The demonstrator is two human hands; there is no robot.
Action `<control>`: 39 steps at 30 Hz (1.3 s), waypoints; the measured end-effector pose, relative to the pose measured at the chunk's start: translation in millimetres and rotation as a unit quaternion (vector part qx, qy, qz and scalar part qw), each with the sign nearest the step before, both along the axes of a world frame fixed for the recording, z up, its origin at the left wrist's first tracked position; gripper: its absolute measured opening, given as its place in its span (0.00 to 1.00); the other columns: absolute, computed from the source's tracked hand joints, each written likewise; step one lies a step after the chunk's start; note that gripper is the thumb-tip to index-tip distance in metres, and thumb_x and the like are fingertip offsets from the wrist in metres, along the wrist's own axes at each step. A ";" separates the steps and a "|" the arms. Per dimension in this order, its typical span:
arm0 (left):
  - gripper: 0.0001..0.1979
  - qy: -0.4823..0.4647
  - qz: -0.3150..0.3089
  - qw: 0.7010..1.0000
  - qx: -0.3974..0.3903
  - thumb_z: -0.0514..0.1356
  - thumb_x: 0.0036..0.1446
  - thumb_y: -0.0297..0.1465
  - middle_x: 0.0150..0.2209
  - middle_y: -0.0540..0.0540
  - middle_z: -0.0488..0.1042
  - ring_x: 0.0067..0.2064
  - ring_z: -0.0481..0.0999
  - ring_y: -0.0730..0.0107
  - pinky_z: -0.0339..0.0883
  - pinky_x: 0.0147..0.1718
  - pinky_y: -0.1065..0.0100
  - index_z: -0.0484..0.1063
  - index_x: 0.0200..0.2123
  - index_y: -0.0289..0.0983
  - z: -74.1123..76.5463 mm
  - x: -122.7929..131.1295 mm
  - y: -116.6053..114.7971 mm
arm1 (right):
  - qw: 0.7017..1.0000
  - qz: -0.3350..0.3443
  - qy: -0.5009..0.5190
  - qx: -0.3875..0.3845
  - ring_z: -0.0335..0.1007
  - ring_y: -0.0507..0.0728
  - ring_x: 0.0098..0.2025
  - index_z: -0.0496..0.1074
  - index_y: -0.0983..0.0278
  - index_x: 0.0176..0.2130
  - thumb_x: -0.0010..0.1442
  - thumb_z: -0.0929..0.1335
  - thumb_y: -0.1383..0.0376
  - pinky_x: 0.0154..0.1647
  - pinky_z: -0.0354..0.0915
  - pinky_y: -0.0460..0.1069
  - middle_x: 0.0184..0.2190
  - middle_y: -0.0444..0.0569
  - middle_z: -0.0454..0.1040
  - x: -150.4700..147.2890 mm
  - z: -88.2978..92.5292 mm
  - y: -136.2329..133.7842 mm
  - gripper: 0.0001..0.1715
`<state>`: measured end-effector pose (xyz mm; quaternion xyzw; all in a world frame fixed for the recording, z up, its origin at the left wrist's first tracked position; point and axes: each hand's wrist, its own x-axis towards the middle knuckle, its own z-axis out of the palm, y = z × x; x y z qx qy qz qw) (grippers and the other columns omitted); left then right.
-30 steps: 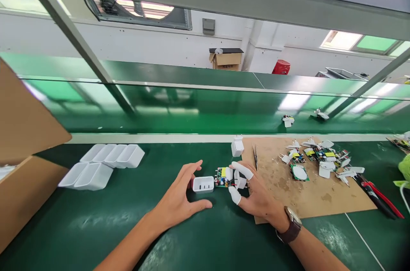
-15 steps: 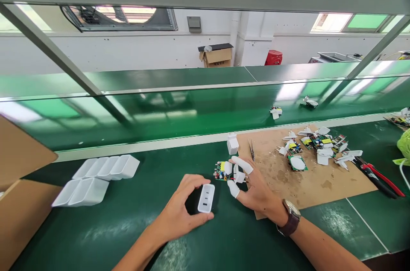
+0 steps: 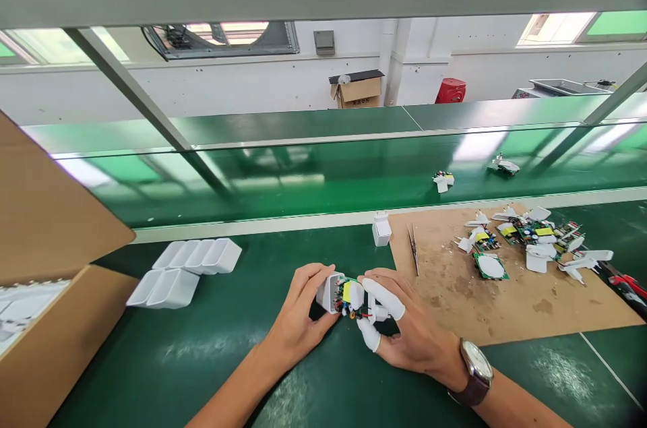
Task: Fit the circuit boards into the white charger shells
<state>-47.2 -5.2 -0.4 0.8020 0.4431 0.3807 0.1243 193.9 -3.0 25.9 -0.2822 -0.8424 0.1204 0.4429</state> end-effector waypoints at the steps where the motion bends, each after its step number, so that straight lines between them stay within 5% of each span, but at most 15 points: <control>1: 0.31 0.002 -0.002 1.000 0.003 0.63 0.63 0.27 0.55 0.38 0.69 0.55 0.75 0.56 0.76 0.52 0.55 0.58 0.67 0.45 0.2 0.2 0.1 | 1.000 -0.002 -0.005 -0.001 0.70 0.65 0.59 0.55 0.64 0.69 0.59 0.67 0.75 0.57 0.74 0.62 0.54 0.59 0.74 0.0 0.3 0.0 0.42; 15: 0.35 0.012 -0.048 0.999 0.013 0.62 0.64 0.24 0.55 0.37 0.68 0.57 0.72 0.54 0.75 0.53 0.54 0.56 0.70 0.45 1.4 1.1 0.8 | 0.997 -0.025 -0.066 -0.014 0.71 0.67 0.57 0.53 0.62 0.71 0.60 0.65 0.74 0.55 0.75 0.64 0.53 0.59 0.74 -1.5 1.1 -0.9 0.43; 39: 0.36 0.030 -0.033 0.999 0.021 0.63 0.64 0.26 0.54 0.38 0.68 0.55 0.73 0.54 0.75 0.51 0.55 0.54 0.71 0.46 3.5 1.6 0.8 | 0.998 -0.022 -0.063 -0.010 0.72 0.66 0.56 0.50 0.61 0.72 0.61 0.66 0.74 0.55 0.74 0.64 0.53 0.59 0.74 -0.9 5.7 2.2 0.45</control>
